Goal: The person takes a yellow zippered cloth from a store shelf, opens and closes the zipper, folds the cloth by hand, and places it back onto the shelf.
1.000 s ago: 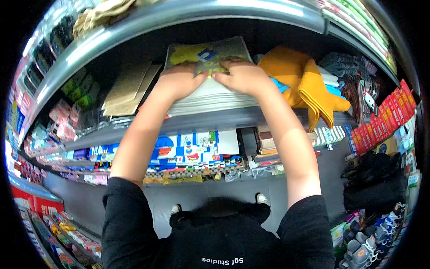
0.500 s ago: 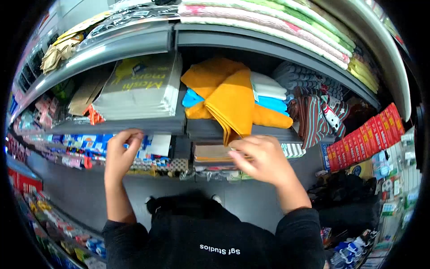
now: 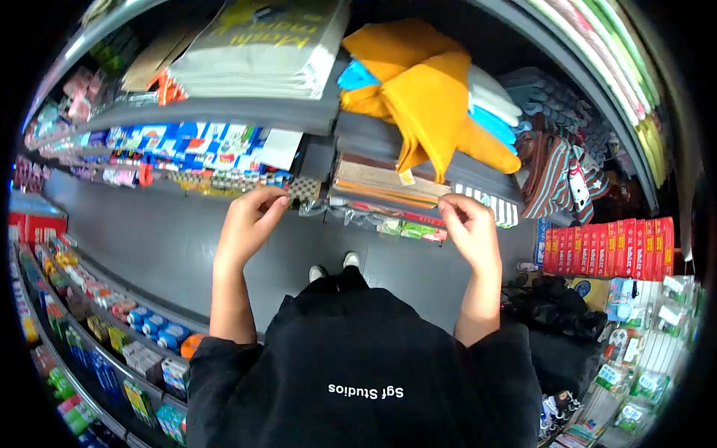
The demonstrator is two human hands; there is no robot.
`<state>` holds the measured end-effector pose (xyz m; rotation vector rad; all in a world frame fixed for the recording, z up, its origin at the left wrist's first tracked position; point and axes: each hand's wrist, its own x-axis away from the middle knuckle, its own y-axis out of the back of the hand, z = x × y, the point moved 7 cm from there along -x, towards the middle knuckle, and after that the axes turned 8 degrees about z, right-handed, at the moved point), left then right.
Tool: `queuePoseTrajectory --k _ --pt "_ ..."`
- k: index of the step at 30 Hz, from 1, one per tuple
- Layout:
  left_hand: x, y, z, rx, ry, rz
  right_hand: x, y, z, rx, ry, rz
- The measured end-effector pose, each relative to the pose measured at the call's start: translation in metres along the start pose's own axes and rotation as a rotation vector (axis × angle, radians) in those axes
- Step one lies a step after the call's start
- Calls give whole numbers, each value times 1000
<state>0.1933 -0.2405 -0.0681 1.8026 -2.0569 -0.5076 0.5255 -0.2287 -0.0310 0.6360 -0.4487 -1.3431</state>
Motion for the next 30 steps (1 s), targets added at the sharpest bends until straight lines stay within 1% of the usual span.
queuePoseTrajectory --k 1,3,4,5,7,8,10,11,13,14,15,18,19,20,21,23,24,25,26,27,30 --pt "9 -1 7 5 22 -7 -2 -2 3 11 14 -4" --pt "22 -8 20 124 51 63 -8 -4 9 -2 38 -14" --pt "29 -11 28 204 78 94 -11 -4 20 36 81 -34" --pt "35 -15 40 338 108 122 -11 -2 30 85 40 -32" --pt "41 -25 57 546 105 145 -14 3 46 148 93 -60" --pt "39 -28 59 548 94 156 -14 7 49 155 89 -74" --pt "36 -38 64 680 154 196 -15 17 59 160 198 -99" --pt "32 -43 60 682 143 206 -16 23 57 169 196 -111" --pt "21 -52 49 837 119 178 -16 37 63 295 346 -158" --pt "13 -58 40 848 95 207 -20 43 60 345 275 -139" --pt "5 -61 31 850 89 210 -24 51 60 404 304 -155" --pt "-26 -73 -5 1175 30 215 -40 70 56 414 321 -151" --pt "-39 -78 -13 1267 24 214 -46 74 59 469 403 -170" --pt "-51 -84 -22 1384 33 230 -53 78 60 430 396 -156" --pt "-63 -87 -35 1437 23 255 -61 82 66 390 390 -141" --pt "-85 -95 -52 1468 84 199 -79 90 65 344 379 -94" --pt "-95 -100 -59 1468 81 188 -88 94 66 369 338 -139" --pt "-104 -106 -60 1495 143 152 -98 99 64 394 298 -182" --pt "-111 -112 -61 1520 205 115 -116 100 53 379 285 -159" --pt "-120 -118 -62 1519 204 102 -133 100 47 373 293 -153" --pt "-134 -137 -73 1545 189 172 -176 92 25 467 116 -96"
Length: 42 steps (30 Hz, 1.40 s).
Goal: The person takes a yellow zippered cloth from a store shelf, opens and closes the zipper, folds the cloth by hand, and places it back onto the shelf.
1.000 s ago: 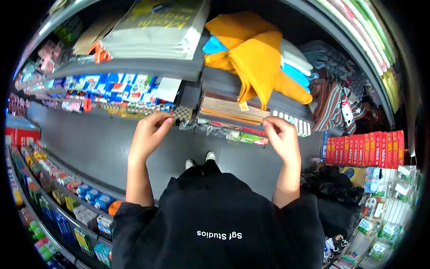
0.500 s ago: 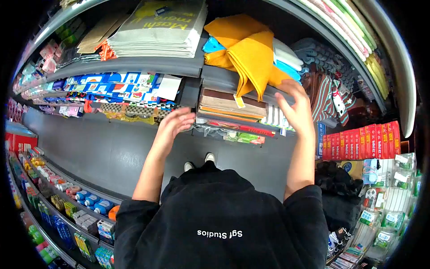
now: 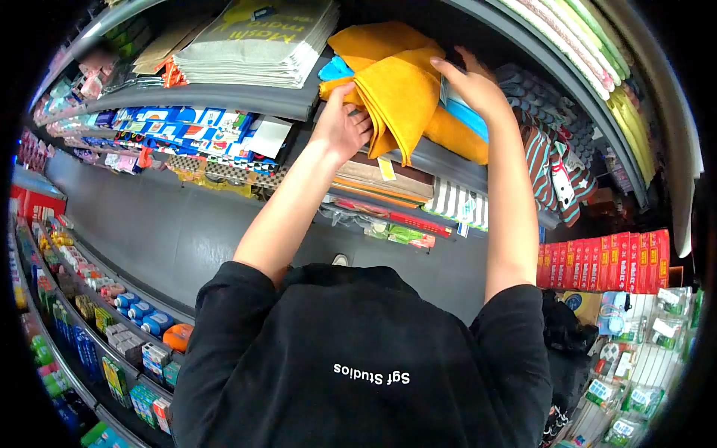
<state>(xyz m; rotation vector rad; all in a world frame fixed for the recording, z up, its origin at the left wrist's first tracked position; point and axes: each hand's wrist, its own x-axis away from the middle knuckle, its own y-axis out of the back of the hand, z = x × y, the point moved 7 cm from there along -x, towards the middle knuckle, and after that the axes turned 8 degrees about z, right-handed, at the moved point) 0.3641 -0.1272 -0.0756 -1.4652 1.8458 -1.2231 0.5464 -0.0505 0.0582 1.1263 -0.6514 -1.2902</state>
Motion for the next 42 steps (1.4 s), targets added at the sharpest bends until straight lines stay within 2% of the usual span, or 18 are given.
queuePoseTrajectory --k 1,4,7,8,11,13,16,17,20,22,25,26,29,32,35,39,41,42 --pt "-3 -3 2 -3 -4 -9 -9 -5 0 -8 5 5" --pt "-12 -25 3 33 -102 199 -36 -34 -12 17 -70 169" --pt "-20 -34 7 45 -130 251 -47 -60 -23 -146 -71 322" --pt "-23 -33 10 60 -131 199 -51 -71 -27 -147 -61 328" --pt "-26 -35 16 59 -133 97 -60 -90 -39 -130 -99 284" --pt "-29 -36 20 97 -132 133 -49 -81 -33 -32 -189 343" --pt "-31 -49 29 60 -173 152 -41 -71 -24 -70 -146 338" --pt "-32 -51 32 8 -195 87 -40 -73 -26 -70 -150 338" --pt "-45 -49 39 -56 -190 28 -40 -80 -37 -177 -176 269" --pt "-51 -56 44 -66 -162 41 -34 -79 -35 -399 -125 259" --pt "-51 -58 50 -43 -123 36 -22 -71 -33 -454 -128 211" --pt "-53 -60 52 -11 -123 78 -32 -81 -41 -567 29 146" --pt "-57 -61 51 25 -148 156 -28 -74 -34 -646 27 198" --pt "-56 -65 45 6 -159 185 -11 -46 -14 -631 55 93" --pt "-56 -63 37 -56 -207 185 -7 -46 -16 -778 -48 123" --pt "-62 -59 31 47 -268 279 -25 -63 -32 -998 -25 223" --pt "-51 -50 18 -89 -510 -30 -23 -52 -26 -810 -121 227" --pt "-52 -42 26 5 -381 -129 -47 -75 -45 -932 -91 353"
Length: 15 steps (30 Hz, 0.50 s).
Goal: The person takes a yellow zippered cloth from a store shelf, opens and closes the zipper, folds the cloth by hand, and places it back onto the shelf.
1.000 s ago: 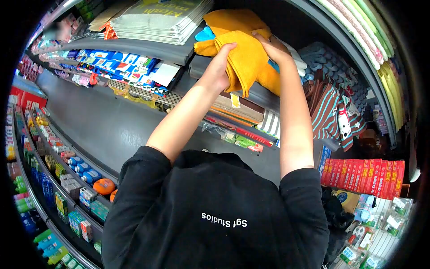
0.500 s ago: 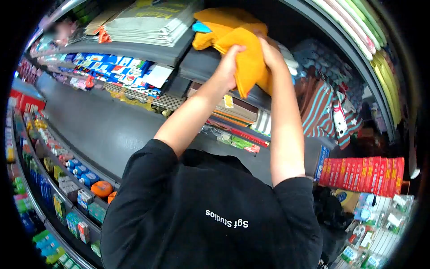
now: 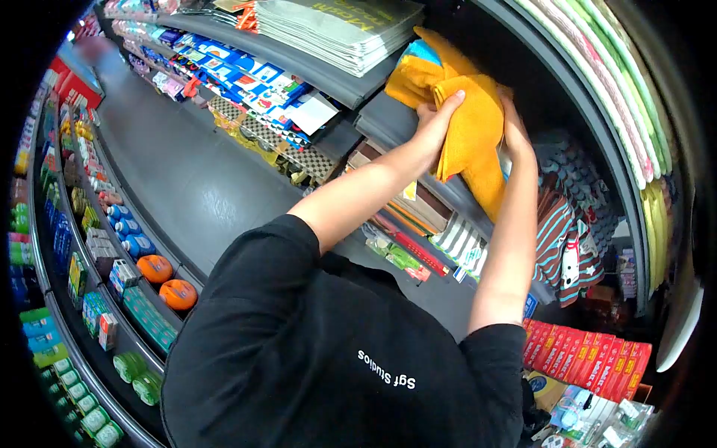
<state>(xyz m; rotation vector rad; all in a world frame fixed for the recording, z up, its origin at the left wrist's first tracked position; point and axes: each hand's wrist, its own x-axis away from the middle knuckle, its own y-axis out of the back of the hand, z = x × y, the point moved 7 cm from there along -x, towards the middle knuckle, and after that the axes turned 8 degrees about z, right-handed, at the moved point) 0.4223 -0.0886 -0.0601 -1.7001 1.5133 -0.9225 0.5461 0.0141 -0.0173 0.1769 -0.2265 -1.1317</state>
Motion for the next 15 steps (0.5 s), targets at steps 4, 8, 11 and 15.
queuePoseTrajectory --k 4,8,11,15 --pt "3 7 4 80 4 -136 5 -21 23 394 -108 152" --pt "-21 4 16 196 -13 121 -19 -18 -14 340 71 218" --pt "-11 -12 17 370 199 398 -17 -12 -15 184 70 189" --pt "-1 -9 15 238 101 376 6 -18 -13 -17 -24 183"
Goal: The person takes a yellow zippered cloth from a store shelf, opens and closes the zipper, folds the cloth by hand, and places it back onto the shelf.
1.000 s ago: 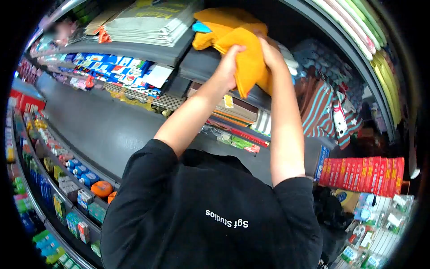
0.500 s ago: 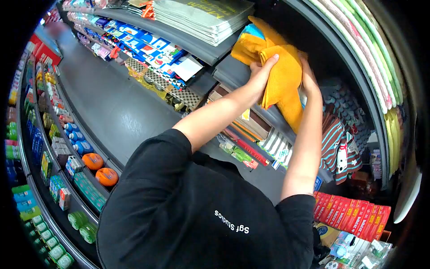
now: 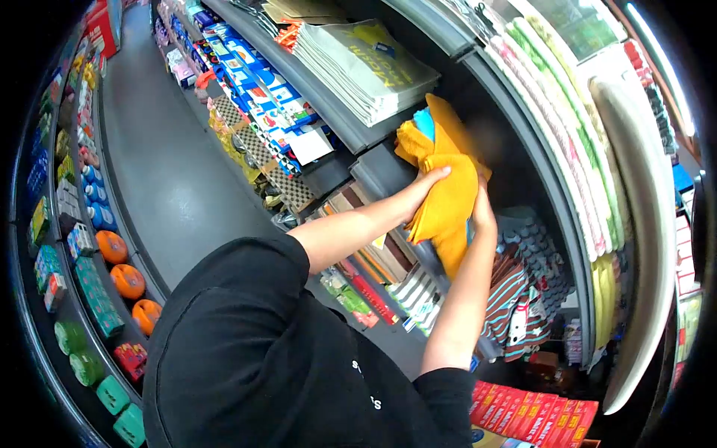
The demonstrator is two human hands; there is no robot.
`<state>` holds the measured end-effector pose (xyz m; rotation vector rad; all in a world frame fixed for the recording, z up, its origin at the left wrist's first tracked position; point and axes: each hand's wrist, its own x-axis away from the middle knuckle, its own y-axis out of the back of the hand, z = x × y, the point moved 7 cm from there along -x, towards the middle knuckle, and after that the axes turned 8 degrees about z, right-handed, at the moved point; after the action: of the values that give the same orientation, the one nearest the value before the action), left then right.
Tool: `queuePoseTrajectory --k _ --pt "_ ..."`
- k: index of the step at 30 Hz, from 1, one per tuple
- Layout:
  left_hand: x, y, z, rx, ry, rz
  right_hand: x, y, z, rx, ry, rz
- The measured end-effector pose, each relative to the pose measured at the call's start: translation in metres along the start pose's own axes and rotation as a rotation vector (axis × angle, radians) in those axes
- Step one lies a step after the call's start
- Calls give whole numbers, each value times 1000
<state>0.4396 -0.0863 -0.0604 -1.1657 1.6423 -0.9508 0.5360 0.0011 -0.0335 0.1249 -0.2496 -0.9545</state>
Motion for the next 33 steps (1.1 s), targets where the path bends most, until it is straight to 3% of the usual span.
queuePoseTrajectory --k 4,6,7,8,10,14,16,19,22,24,26,27,31,32,33 --pt "17 -15 -4 -74 27 90 44 -9 25 174 209 -159" --pt "28 -32 -12 -91 43 254 62 -14 36 197 301 -195" --pt "36 -37 -17 -105 84 190 79 -33 59 170 375 -227" --pt "42 -43 -23 -102 88 175 87 -35 71 309 495 -337" --pt "48 -50 -31 61 142 198 98 -51 91 584 524 -404" --pt "9 -42 -50 168 -9 388 119 -93 144 1067 514 -680" --pt "9 -40 -62 154 -59 355 116 -112 165 1161 451 -714" --pt "20 -46 -102 264 -298 386 103 -144 188 1289 442 -686" --pt "23 -47 -144 218 -410 462 87 -168 206 1361 489 -703" --pt "28 -46 -168 225 -410 492 74 -175 209 1300 409 -631" --pt "37 -55 -177 243 -238 645 65 -175 204 1158 445 -619" --pt "35 -45 -185 14 -300 407 62 -176 200 1045 511 -589" --pt "34 -43 -188 174 -145 514 46 -189 192 995 626 -589" --pt "24 -23 -190 113 -272 392 41 -194 195 989 626 -590" --pt "27 -19 -199 52 -394 268 30 -197 197 1078 498 -606"
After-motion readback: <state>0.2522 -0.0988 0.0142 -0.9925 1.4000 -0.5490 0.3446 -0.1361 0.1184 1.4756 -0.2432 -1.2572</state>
